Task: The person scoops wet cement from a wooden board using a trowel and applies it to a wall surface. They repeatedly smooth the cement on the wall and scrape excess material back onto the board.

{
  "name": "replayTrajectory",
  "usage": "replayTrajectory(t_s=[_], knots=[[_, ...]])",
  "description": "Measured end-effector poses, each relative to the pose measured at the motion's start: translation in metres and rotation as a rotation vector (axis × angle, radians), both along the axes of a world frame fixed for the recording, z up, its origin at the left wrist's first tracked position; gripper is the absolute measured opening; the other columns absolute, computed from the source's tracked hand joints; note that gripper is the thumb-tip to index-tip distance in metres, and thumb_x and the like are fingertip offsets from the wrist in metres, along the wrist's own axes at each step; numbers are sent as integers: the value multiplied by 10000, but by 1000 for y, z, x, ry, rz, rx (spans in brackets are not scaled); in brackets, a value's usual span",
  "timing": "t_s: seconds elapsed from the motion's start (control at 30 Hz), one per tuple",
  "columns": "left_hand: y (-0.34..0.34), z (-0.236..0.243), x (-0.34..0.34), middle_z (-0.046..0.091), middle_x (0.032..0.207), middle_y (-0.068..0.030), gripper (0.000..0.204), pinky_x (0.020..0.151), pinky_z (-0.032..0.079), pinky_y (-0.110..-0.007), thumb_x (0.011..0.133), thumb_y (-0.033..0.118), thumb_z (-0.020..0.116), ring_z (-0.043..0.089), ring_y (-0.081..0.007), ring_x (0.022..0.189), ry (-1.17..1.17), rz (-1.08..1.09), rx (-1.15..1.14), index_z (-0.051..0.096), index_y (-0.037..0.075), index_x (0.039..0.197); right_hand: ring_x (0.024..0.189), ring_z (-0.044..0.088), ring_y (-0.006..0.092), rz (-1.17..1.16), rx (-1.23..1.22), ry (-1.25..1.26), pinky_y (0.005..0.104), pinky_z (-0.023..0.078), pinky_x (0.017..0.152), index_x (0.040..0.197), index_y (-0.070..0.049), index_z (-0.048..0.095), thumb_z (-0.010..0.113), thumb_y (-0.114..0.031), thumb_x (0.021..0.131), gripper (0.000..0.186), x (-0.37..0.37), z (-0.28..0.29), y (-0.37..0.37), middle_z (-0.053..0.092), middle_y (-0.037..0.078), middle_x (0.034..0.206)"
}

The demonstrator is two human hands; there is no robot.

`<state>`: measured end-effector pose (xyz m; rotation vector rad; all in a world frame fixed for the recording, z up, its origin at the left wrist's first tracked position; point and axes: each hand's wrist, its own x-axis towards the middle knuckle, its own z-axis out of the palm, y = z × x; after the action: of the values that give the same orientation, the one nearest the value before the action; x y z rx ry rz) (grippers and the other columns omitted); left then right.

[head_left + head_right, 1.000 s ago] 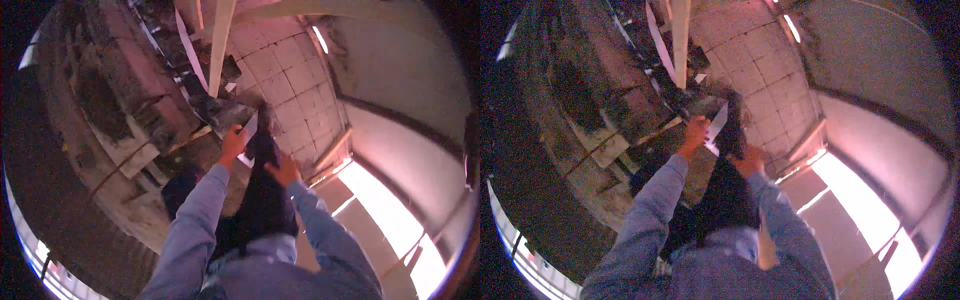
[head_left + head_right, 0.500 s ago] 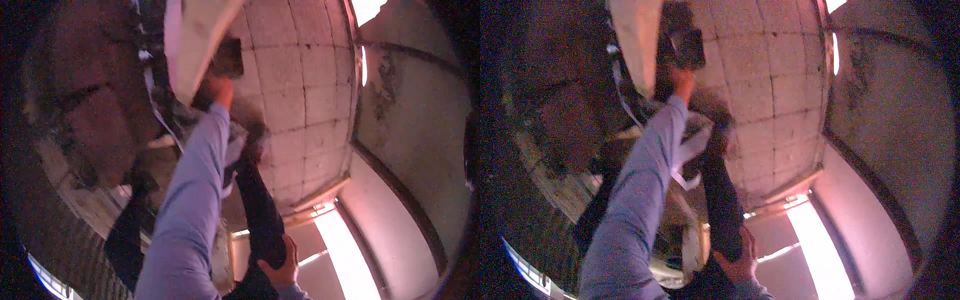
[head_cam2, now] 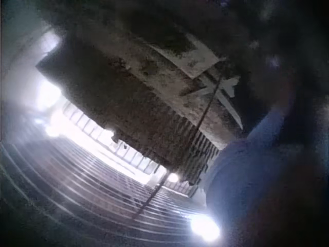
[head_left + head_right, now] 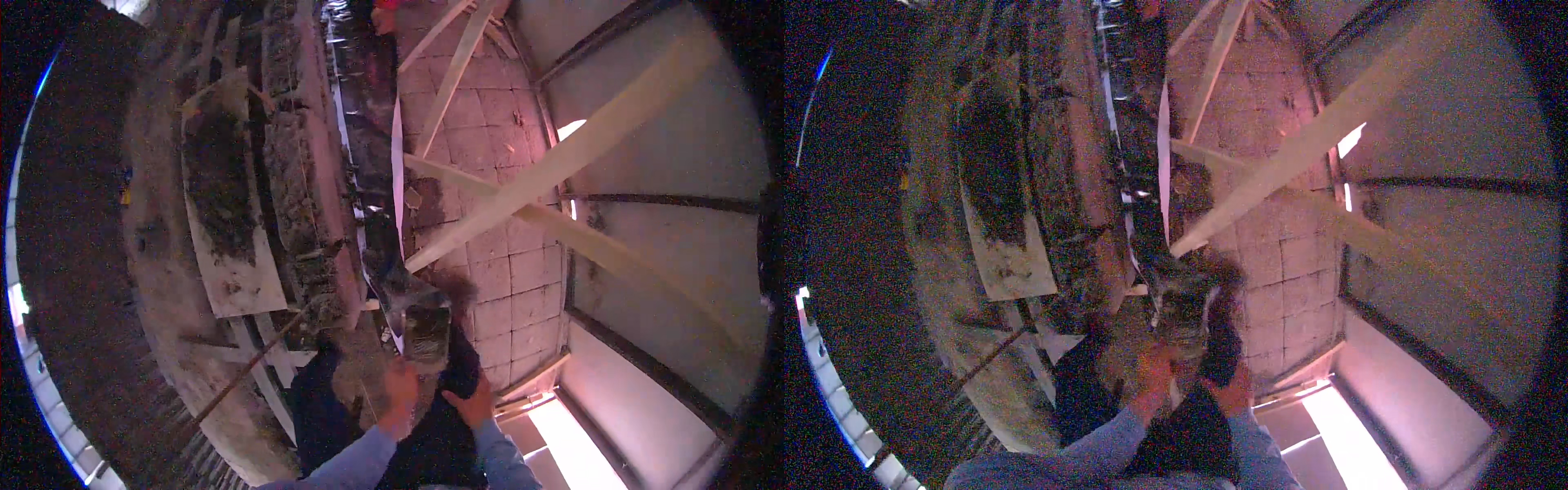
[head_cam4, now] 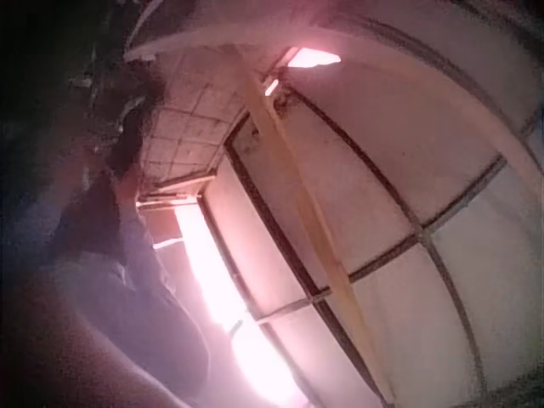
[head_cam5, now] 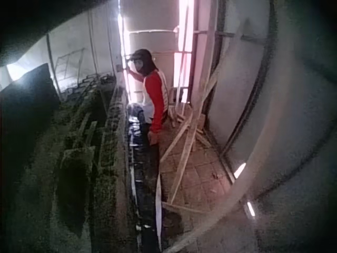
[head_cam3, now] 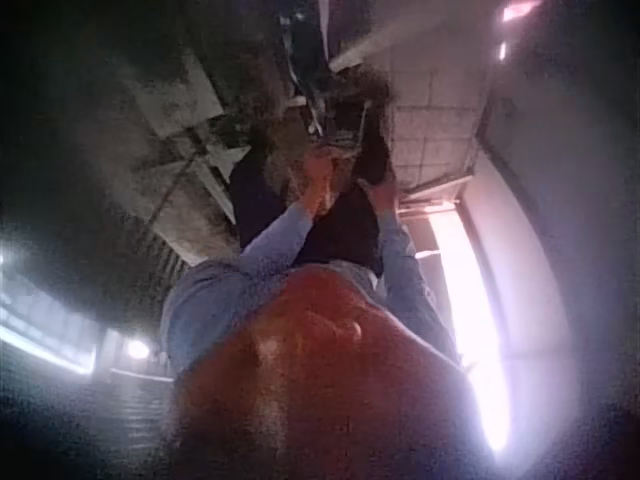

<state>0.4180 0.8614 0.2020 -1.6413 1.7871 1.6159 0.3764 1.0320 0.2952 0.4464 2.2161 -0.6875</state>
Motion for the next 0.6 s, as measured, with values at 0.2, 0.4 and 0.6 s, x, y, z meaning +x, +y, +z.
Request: replayTrajectory(t_s=[0.2,0.4,0.6], knots=[[-93,60,-192,664,946,-152,280,755,505,-411,833,86,619,631,-247,841,59,-150,-340,613,-26,1090,1305,412,446,267,196,-52,534,395,1060,1524,-140,236,846,-502,628,1143,-105,-42,-32,363,242,1473],[-154,-150,-378,656,809,-132,180,467,500,-352,885,95,578,621,-208,602,147,108,-65,610,-15,1024,1295,417,457,169,62,13,556,391,1052,1514,-131,263,843,-415,626,1098,-193,-40,-3,365,256,1462],[-180,-354,-501,622,777,-141,169,429,515,-381,871,121,602,620,-235,588,131,309,-42,570,-16,964,1259,459,475,191,104,33,563,403,1041,1483,-100,332,826,-474,624,1059,-247,-49,30,435,269,1412]])
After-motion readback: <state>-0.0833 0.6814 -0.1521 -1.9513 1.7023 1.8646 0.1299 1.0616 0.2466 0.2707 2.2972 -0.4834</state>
